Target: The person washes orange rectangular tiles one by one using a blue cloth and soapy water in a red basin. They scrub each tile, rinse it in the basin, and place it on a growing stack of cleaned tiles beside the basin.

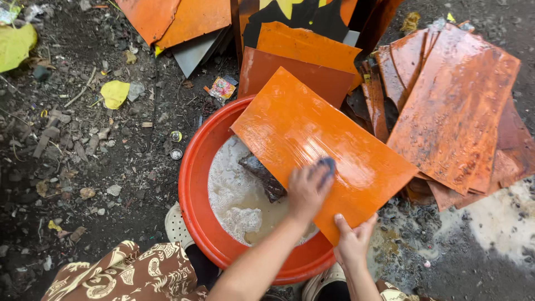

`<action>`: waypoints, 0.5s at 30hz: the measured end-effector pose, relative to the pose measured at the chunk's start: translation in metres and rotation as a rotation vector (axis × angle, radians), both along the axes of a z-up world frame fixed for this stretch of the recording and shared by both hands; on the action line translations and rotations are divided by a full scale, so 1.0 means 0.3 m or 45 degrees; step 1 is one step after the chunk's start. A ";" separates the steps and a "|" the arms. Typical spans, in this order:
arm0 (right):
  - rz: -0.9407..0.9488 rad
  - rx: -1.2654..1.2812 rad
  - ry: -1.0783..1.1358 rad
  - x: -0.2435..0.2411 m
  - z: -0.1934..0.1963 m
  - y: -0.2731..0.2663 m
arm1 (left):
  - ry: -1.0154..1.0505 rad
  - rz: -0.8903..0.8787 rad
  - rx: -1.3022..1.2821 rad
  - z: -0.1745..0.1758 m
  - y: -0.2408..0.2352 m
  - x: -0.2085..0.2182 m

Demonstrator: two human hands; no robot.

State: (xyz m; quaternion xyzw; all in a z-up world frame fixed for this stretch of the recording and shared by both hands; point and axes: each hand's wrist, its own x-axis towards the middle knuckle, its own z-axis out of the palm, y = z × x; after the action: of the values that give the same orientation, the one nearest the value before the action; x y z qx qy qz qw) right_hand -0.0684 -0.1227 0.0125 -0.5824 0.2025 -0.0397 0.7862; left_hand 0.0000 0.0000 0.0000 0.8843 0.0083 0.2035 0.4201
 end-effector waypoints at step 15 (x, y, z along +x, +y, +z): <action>-0.052 0.024 -0.035 -0.104 0.005 0.036 | -0.064 -0.007 0.045 0.012 0.110 -0.156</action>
State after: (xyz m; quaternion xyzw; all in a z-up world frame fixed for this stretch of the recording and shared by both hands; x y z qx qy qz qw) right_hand -0.0995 -0.1120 0.0140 -0.5701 0.2038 -0.0616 0.7935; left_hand -0.0468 0.0330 0.0037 0.8863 -0.0082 0.2247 0.4049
